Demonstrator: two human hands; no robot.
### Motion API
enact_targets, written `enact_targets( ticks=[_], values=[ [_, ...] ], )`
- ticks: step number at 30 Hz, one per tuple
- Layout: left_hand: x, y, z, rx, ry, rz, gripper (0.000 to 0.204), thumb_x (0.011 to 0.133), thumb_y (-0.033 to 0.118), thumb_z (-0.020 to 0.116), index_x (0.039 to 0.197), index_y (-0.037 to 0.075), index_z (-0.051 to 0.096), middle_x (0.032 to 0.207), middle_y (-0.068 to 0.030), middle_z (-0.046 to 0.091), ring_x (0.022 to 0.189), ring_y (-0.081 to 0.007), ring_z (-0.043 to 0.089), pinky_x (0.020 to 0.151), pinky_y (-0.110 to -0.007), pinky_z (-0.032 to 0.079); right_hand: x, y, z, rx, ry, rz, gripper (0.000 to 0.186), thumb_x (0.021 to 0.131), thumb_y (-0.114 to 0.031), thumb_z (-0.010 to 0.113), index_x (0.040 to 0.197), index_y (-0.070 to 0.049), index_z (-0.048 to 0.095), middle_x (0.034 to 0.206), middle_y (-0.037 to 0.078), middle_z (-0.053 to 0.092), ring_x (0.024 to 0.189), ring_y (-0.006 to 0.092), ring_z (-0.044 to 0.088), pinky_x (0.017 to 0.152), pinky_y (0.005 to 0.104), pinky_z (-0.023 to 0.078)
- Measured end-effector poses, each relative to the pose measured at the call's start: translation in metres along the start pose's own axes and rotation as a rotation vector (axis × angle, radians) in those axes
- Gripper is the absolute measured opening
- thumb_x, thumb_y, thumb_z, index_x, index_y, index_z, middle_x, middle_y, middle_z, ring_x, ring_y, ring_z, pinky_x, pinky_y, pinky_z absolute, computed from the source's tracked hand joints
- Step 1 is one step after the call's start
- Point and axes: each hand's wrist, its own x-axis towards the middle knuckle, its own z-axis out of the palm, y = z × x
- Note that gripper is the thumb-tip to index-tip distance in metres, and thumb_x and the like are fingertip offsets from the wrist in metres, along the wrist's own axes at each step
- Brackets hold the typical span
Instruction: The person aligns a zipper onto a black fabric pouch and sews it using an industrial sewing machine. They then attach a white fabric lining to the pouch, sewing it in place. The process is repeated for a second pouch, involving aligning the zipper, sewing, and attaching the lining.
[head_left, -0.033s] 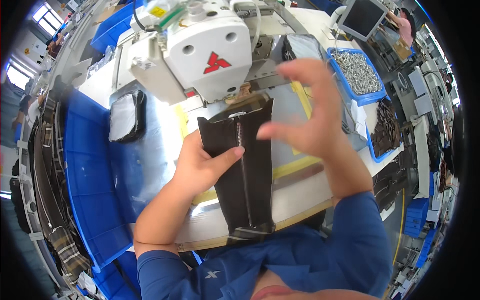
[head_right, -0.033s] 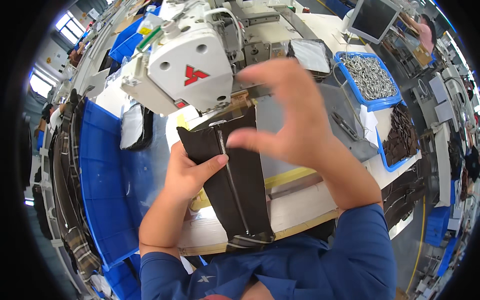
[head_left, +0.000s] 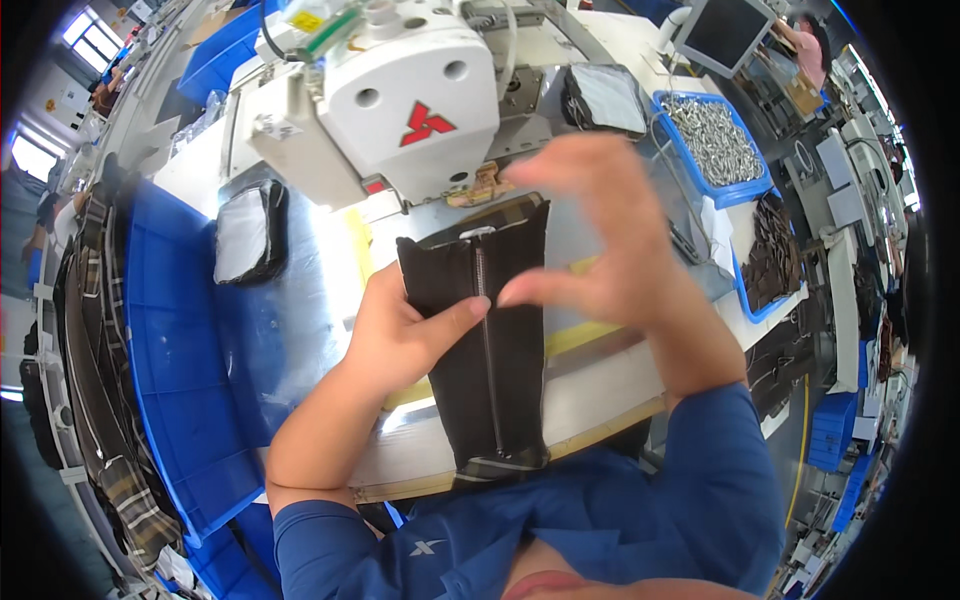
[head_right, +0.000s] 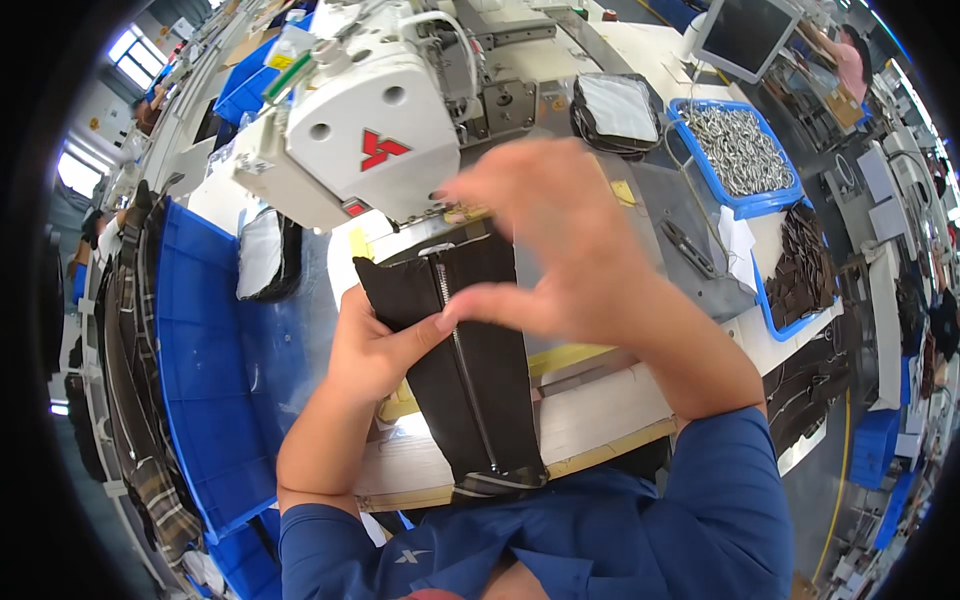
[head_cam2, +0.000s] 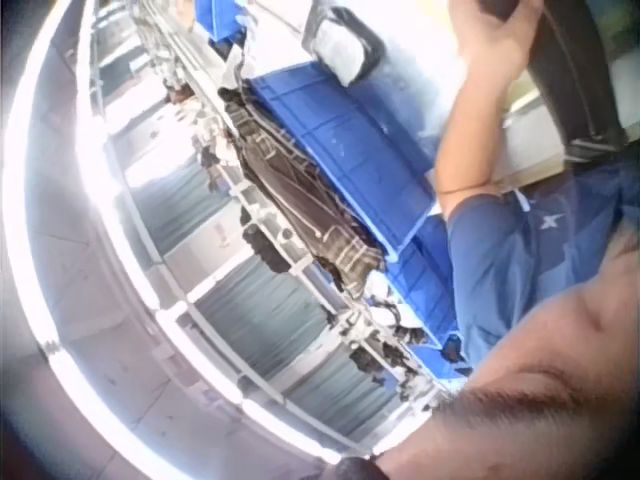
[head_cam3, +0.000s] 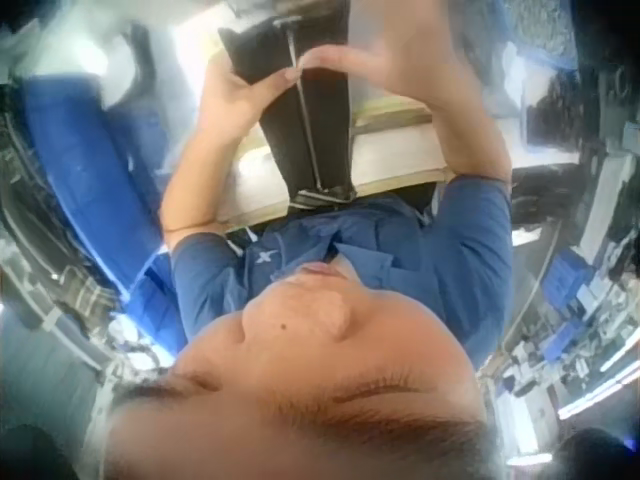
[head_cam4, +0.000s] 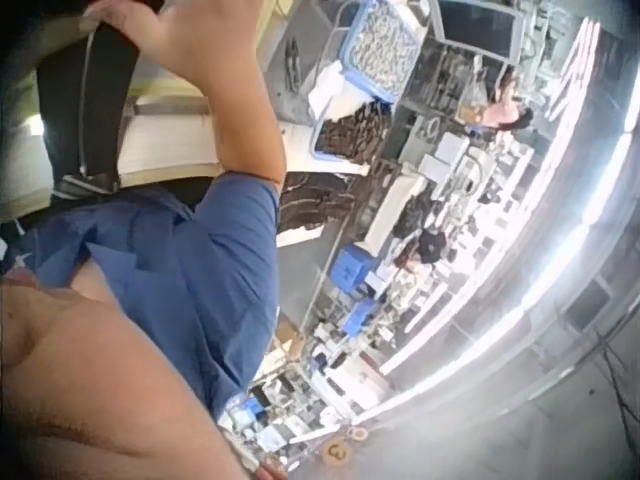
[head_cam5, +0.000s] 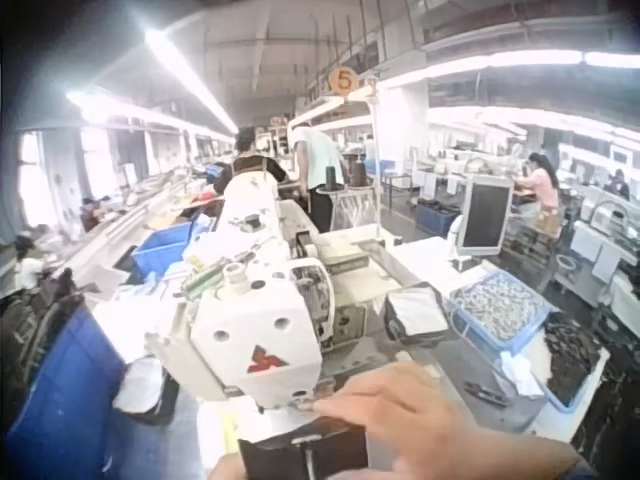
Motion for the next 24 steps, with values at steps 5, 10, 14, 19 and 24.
enact_targets(
  ticks=[5, 10, 14, 19, 24],
  values=[
    [-0.003, 0.001, 0.005, 0.147, -0.116, -0.018, 0.022, 0.094, -0.001, 0.079, 0.116, -0.001, 0.075, 0.104, -0.0047, 0.078, 0.097, -0.0110, 0.070, 0.086, -0.030, 0.057, -0.017, -0.001, 0.023, 0.233, -0.140, 0.063, 0.017, 0.086, -0.019, 0.085, 0.094, -0.007, 0.076, 0.089, 0.009, 0.068, 0.088, 0.0310, 0.064, 0.079, 0.0409, 0.052],
    [-0.005, 0.000, 0.006, 0.116, -0.135, -0.010, 0.022, 0.095, -0.003, 0.078, 0.117, -0.003, 0.075, 0.106, -0.0059, 0.079, 0.096, -0.0120, 0.070, 0.086, -0.031, 0.057, -0.012, 0.009, 0.008, 0.113, -0.010, 0.191, 0.012, 0.088, -0.018, 0.085, 0.091, -0.007, 0.080, 0.077, 0.007, 0.069, 0.076, 0.0277, 0.066, 0.069, 0.0394, 0.053],
    [-0.006, 0.004, 0.006, 0.038, -0.081, -0.016, 0.025, 0.094, -0.002, 0.080, 0.119, -0.003, 0.075, 0.108, -0.0070, 0.078, 0.098, -0.0126, 0.070, 0.088, -0.031, 0.057, -0.006, 0.031, -0.027, -0.151, 0.263, 0.452, 0.013, 0.090, -0.017, 0.086, 0.099, -0.008, 0.084, 0.081, 0.007, 0.076, 0.076, 0.0239, 0.070, 0.068, 0.0351, 0.055],
    [-0.005, 0.006, 0.007, -0.030, -0.039, 0.015, 0.035, 0.093, 0.000, 0.082, 0.126, -0.005, 0.071, 0.113, -0.0082, 0.078, 0.101, -0.0140, 0.070, 0.090, -0.032, 0.057, -0.001, 0.065, -0.064, -0.909, 0.052, 0.394, 0.033, 0.094, -0.026, 0.083, 0.116, -0.002, 0.078, 0.095, 0.013, 0.077, 0.089, 0.0263, 0.073, 0.085, 0.0390, 0.057],
    [-0.011, 0.009, 0.006, -0.025, 0.000, 0.042, 0.059, 0.084, 0.005, 0.088, 0.136, -0.007, 0.063, 0.121, -0.0155, 0.076, 0.108, -0.0232, 0.074, 0.096, -0.038, 0.059, -0.021, 0.047, -0.044, 0.466, -0.437, 0.682, 0.082, 0.109, -0.070, 0.047, 0.102, 0.005, 0.078, 0.083, 0.014, 0.076, 0.081, 0.0237, 0.074, 0.077, 0.0370, 0.059]
  ],
)
